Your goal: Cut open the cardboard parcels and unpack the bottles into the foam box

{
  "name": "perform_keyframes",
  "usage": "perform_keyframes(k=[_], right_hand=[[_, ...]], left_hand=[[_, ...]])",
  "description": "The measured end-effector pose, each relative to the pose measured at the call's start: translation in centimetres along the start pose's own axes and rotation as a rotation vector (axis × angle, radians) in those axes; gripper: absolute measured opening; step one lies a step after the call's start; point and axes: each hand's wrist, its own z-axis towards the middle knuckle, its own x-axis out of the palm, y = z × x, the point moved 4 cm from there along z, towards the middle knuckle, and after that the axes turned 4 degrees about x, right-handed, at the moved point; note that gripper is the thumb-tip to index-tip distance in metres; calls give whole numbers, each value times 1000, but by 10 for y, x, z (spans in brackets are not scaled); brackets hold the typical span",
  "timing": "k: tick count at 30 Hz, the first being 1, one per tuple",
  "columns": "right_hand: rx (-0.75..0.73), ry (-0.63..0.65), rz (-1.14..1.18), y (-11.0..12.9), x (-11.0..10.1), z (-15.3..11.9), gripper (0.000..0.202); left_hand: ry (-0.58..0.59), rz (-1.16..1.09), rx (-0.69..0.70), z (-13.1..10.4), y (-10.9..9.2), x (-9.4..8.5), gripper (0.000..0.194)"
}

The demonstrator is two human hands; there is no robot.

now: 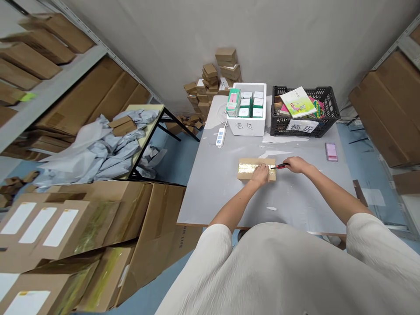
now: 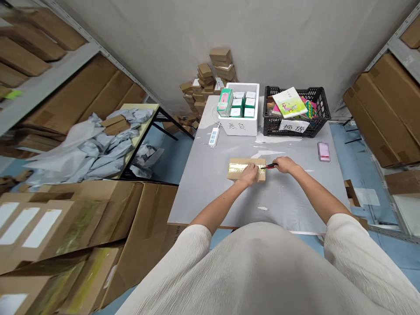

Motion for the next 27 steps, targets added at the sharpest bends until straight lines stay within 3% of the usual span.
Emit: perform_keyframes(k=[9,14,27], right_hand=[[25,73,154,-29,10,2,33],[-25,48,207,-23,20,7,33],[-35,172,260,-27,27,14,35]], left_hand=[[-29,-52,21,-5,3,3,60],[-42,-46,35,-8,1,0,60],[-28,-5,28,-16,-5,-11,57]])
